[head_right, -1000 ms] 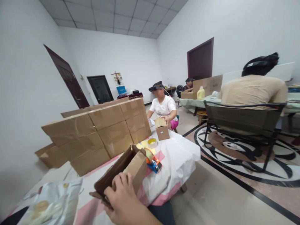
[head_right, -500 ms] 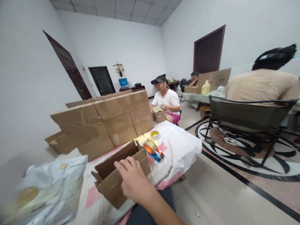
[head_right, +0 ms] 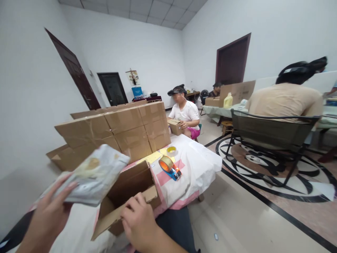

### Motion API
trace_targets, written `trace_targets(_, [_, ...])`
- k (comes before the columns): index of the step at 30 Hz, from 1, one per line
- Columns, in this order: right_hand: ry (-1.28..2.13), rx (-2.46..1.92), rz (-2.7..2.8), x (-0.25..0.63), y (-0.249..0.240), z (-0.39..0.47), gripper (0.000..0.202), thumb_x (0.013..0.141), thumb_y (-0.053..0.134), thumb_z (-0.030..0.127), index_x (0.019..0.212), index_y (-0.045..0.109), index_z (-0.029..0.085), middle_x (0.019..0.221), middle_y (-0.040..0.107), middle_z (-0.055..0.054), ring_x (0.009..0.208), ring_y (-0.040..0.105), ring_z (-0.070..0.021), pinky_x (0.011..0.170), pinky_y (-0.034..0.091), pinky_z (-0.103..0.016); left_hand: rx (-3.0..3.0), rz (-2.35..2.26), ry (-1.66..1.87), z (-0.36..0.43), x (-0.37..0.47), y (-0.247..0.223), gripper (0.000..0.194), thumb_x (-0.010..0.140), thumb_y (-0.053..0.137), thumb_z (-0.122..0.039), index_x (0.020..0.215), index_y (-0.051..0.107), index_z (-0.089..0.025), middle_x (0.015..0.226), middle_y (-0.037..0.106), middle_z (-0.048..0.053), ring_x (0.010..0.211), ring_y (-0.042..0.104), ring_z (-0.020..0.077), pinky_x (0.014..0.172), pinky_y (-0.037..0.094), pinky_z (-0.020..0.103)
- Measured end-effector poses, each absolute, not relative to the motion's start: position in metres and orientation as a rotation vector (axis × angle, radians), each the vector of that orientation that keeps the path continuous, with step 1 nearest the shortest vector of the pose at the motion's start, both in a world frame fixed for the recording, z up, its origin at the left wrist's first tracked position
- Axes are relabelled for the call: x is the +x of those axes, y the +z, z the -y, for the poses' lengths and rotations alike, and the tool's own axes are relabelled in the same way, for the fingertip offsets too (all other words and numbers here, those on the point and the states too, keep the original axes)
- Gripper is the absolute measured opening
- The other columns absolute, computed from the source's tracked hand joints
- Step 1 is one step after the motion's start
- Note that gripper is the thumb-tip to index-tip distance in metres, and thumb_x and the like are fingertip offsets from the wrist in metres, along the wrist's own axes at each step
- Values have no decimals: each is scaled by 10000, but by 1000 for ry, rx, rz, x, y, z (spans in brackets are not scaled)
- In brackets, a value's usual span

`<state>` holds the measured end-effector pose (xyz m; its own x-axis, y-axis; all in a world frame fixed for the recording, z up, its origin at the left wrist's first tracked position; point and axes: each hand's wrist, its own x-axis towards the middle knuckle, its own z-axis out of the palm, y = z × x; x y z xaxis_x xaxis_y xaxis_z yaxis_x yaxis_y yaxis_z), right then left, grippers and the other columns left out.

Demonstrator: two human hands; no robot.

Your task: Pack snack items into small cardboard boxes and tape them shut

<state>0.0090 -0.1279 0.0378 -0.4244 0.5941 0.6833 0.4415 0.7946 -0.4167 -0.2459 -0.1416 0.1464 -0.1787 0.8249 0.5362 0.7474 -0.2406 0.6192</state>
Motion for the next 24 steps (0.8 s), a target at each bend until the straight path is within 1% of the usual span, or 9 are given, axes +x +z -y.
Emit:
trace_targets(4, [248,-759,2183,9,38,131,138,852,679,154,948,633,242,1025,627,-5,1014,492,-202,666,402,-280,1896,-1688,1134,113,-219,164,512,899,561,-559,1224,682,-183,1267,718,87,1215,638,301,1032,530,380])
trace_targets(7, [273,-758,2187,12,39,131,144,858,674,153,955,630,249,1034,620,0,1030,489,-195,660,391,-272,2058,-1586,898,93,-207,151,482,907,534,-522,1214,698,-188,1321,695,100,1253,618,292,1099,467,389])
trace_targets(9, [284,-762,2197,13,38,130,141,859,676,156,955,631,250,1043,617,-4,1046,489,-198,665,395,-271,2171,-1534,637,80,-205,136,417,922,503,-440,1192,715,-203,1287,714,83,1229,632,271,1090,463,377])
trace_targets(11, [295,-757,2219,15,37,129,146,863,676,160,968,630,251,1062,616,-7,1072,489,-203,689,410,-274,2224,-1488,320,70,-207,123,369,879,500,-305,1145,737,-210,1210,750,61,1154,669,253,1038,489,352])
trace_targets(14, [307,-727,2246,16,36,127,149,872,672,166,986,628,251,1076,614,-9,1089,492,-203,740,431,-285,2257,-1472,36,64,-209,113,442,782,488,-174,1138,743,-239,1202,758,28,1111,691,235,984,498,317])
trace_targets(16, [307,-720,2247,17,37,125,141,879,668,174,991,628,251,1076,615,-10,1090,497,-203,740,430,-288,2305,-1486,-76,68,-210,112,473,809,475,-182,1199,720,-290,1231,750,11,1109,698,235,956,499,314])
trace_targets(19, [304,-732,2226,17,40,124,140,886,670,186,998,629,259,1068,623,-5,1090,505,-203,691,407,-283,2395,-1559,-200,78,-209,109,440,915,437,-288,1289,664,-334,1161,772,32,1032,722,256,892,508,334])
trace_targets(21, [301,-724,2207,17,41,125,132,891,671,191,998,630,257,1053,629,0,1073,510,-200,680,398,-285,2473,-1605,-211,85,-209,105,420,957,407,-354,1300,648,-323,1088,780,52,987,724,260,872,504,341])
trace_targets(24, [277,-699,2169,15,40,129,83,914,637,181,967,636,244,1021,638,0,1021,512,-192,713,409,-296,2624,-1617,-182,92,-208,99,408,976,399,-375,1275,664,-291,1072,760,81,959,710,251,885,492,355])
